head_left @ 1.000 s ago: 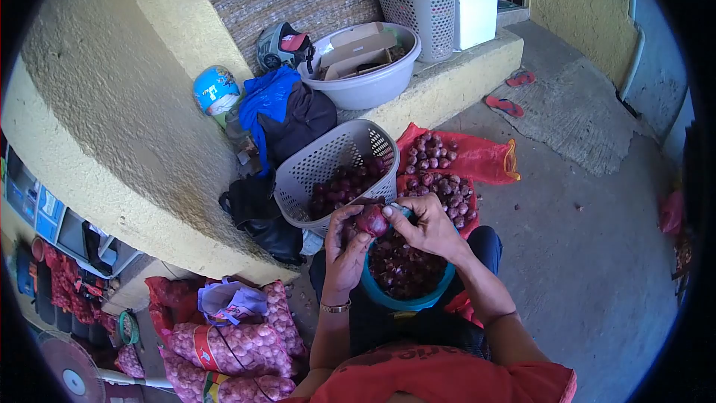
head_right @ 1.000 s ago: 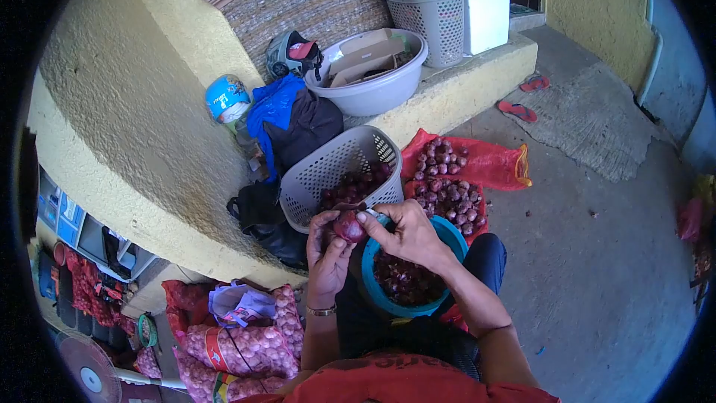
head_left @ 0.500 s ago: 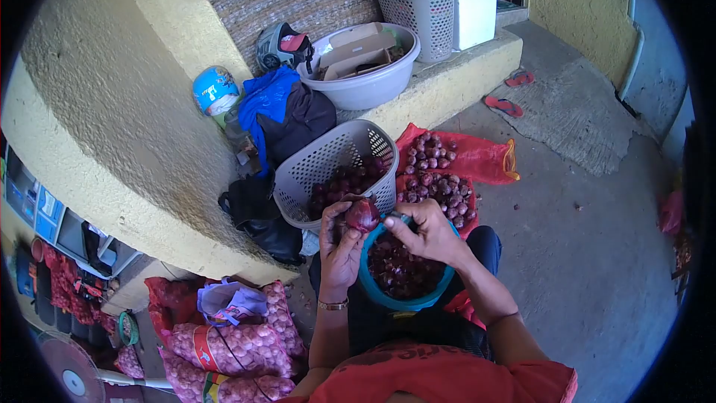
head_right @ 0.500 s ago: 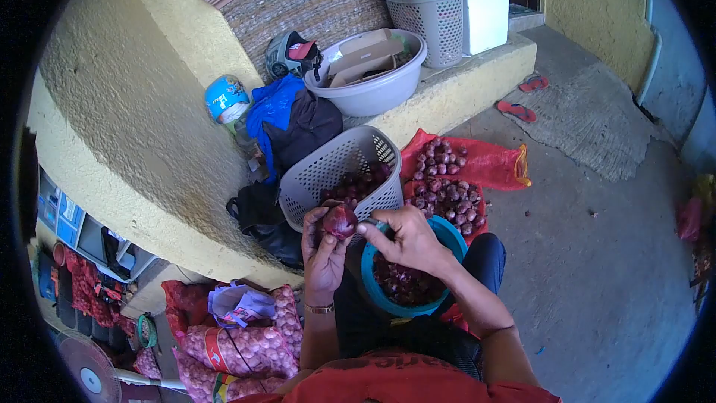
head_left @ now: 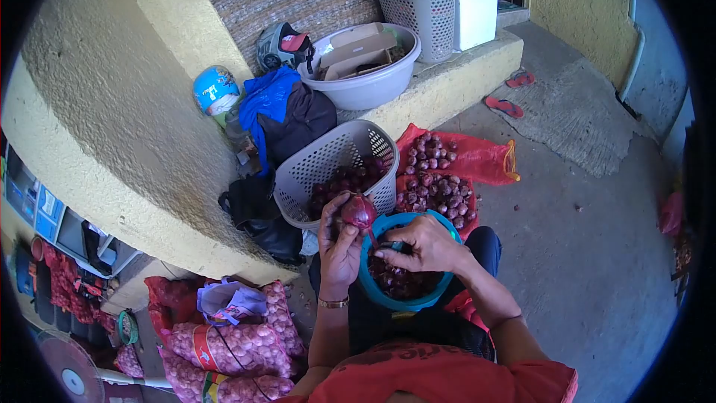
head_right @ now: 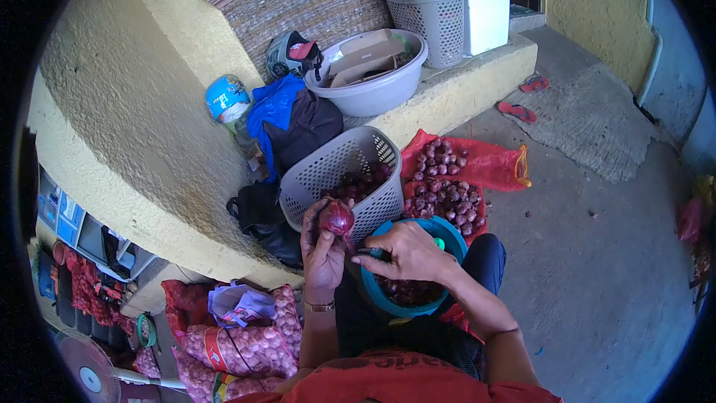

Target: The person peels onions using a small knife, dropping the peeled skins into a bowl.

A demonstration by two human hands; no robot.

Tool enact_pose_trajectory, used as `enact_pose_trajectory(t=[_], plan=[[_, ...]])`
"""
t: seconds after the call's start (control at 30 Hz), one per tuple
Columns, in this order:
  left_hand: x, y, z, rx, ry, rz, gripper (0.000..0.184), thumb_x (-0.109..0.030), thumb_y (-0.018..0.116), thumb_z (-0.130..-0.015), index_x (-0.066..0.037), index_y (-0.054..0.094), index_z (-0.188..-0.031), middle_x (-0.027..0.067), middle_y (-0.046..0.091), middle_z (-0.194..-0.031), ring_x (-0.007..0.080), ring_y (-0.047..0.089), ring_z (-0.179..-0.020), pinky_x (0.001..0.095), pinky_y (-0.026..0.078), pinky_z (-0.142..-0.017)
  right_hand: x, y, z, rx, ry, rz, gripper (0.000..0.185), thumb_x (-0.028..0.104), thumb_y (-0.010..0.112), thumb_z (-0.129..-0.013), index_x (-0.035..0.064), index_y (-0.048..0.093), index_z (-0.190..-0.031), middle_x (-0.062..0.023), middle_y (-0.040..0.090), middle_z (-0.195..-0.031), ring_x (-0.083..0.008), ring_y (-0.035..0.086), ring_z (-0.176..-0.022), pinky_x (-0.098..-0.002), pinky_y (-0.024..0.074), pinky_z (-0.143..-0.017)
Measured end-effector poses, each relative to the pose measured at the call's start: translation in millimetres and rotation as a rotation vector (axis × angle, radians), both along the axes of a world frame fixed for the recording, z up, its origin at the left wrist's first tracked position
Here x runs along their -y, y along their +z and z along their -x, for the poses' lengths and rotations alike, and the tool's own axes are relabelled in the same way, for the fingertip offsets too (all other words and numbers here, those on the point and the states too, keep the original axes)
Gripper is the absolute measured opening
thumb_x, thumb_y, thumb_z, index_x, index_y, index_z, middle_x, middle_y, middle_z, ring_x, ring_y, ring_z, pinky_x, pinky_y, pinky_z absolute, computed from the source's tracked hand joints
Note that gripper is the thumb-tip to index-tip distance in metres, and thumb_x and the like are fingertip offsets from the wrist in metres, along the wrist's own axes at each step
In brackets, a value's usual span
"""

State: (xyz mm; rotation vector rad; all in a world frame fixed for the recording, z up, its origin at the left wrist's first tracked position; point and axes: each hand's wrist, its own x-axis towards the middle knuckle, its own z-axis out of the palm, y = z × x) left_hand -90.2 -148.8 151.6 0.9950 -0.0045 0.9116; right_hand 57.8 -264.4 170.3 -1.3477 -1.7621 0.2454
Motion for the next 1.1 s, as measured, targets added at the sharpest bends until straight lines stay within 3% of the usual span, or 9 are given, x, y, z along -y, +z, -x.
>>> enact_pose_trajectory(t=[0.07, 0.13, 0.33, 0.47, 0.57, 0.67, 0.87, 0.97, 1.1], plan=[[-1.4, -1.2, -0.1, -0.008, 0.003, 0.021, 0.049, -0.002, 0.057, -0.09, -0.005, 0.04, -0.135, 0.0104, 0.047, -0.13, 0.0194, 0.05, -0.118, 0.0357, 0.044, -0.101, -1.0, -10.1, 0.9, -0.002, 0.025, 0.003, 0.033, 0.032, 0.066, -0.086, 0.0046, 0.061, -0.068, -0.0159, 0.051, -0.053, -0.0345, 0.054, -0.051, -0.0411, 0.039, -0.046], [-3.2, -3.9, -0.7, 0.027, 0.041, -0.001, 0.044, -0.006, 0.055, -0.093, -0.001, 0.04, -0.134, 0.0154, 0.043, -0.137, 0.0378, 0.04, -0.132, 0.0444, 0.042, -0.107, 0.7, -16.4, 1.3, 0.008, 0.016, 0.028, 0.032, 0.032, 0.066, -0.086, 0.0047, 0.063, -0.071, -0.0161, 0.053, -0.055, -0.0351, 0.055, -0.053, -0.042, 0.0404, -0.048], [-5.5, -2.1, -1.2, 0.095, 0.02, -0.006, 0.041, -0.006, 0.052, -0.095, -0.001, 0.039, -0.134, 0.0178, 0.041, -0.139, 0.0403, 0.036, -0.133, 0.0474, 0.037, -0.11, -4.7, -67.1, -5.1, 0.052, -0.03, 0.264, 0.034, 0.038, 0.062, -0.087, 0.0052, 0.069, -0.08, -0.0175, 0.063, -0.07, -0.0355, 0.062, -0.069, -0.0453, 0.0486, -0.064], [-2.1, 1.1, 0.8, 0.114, -0.008, 0.043, 0.043, -0.005, 0.051, -0.095, 0.0, 0.037, -0.136, 0.0188, 0.04, -0.14, 0.0413, 0.034, -0.134, 0.0485, 0.036, -0.11, -34.4, -172.0, -23.6, 0.178, -0.196, 0.524, 0.046, 0.048, 0.062, -0.084, 0.0055, 0.072, -0.095, -0.0194, 0.068, -0.082, -0.0344, 0.067, -0.077, -0.043, 0.0529, -0.075], [1.7, 3.0, 3.2, 0.102, -0.037, 0.137, 0.047, -0.001, 0.052, -0.092, 0.0, 0.037, -0.137, 0.0173, 0.042, -0.138, 0.0363, 0.033, -0.136, 0.0466, 0.032, -0.112, -50.7, -253.3, -29.4, 0.156, -0.367, 0.685, 0.049, 0.052, 0.064, -0.077, 0.0073, 0.072, -0.097, -0.0199, 0.068, -0.089, -0.0359, 0.066, -0.085, -0.0453, 0.0517, -0.084], [0.9, 3.4, 4.0, 0.152, -0.056, 0.194, 0.05, 0.003, 0.051, -0.09, 0.003, 0.035, -0.137, 0.0184, 0.04, -0.139, 0.0369, 0.03, -0.138, 0.0457, 0.031, -0.113, -54.7, -317.9, -34.6, 0.159, -0.438, 0.769, 0.047, 0.046, 0.069, -0.07, 0.0101, 0.072, -0.1, -0.0185, 0.068, -0.095, -0.0356, 0.066, -0.091, -0.0457, 0.0506, -0.088], [-11.0, -17.0, 7.6, 0.206, -0.091, 0.213, 0.056, 0.001, 0.055, -0.088, 0.005, 0.032, -0.139, 0.0233, 0.034, -0.143, 0.0384, 0.022, -0.141, 0.0442, 0.028, -0.116, -49.0, -317.7, -32.4, 0.176, -0.491, 0.772, 0.049, 0.038, 0.072, -0.066, 0.0127, 0.07, -0.108, -0.016, 0.068, -0.1, -0.0331, 0.064, -0.098, -0.0447, 0.0502, -0.089], [-13.8, -23.6, 8.2, 0.303, -0.183, 0.356, 0.057, -0.001, 0.057, -0.087, 0.005, 0.032, -0.139, 0.024, 0.034, -0.144, 0.038, 0.022, -0.141, 0.044, 0.027, -0.116, -46.1, -311.8, -35.9, 0.071, -0.513, 0.745, 0.051, 0.041, 0.071, -0.067, 0.0116, 0.069, -0.109, -0.0169, 0.068, -0.102, -0.0331, 0.064, -0.099, -0.0453, 0.0497, -0.09], [-13.6, -27.9, 7.5, 0.418, -0.249, 0.585, 0.056, -0.005, 0.06, -0.088, 0.004, 0.035, -0.137, 0.0237, 0.034, -0.143, 0.0381, 0.026, -0.139, 0.0439, 0.027, -0.116, -45.3, -303.3, -39.2, 0.146, -0.465, 0.801, 0.057, 0.046, 0.071, -0.068, 0.0092, 0.067, -0.111, -0.0183, 0.068, -0.102, -0.0331, 0.064, -0.1, -0.0456, 0.0491, -0.09]])
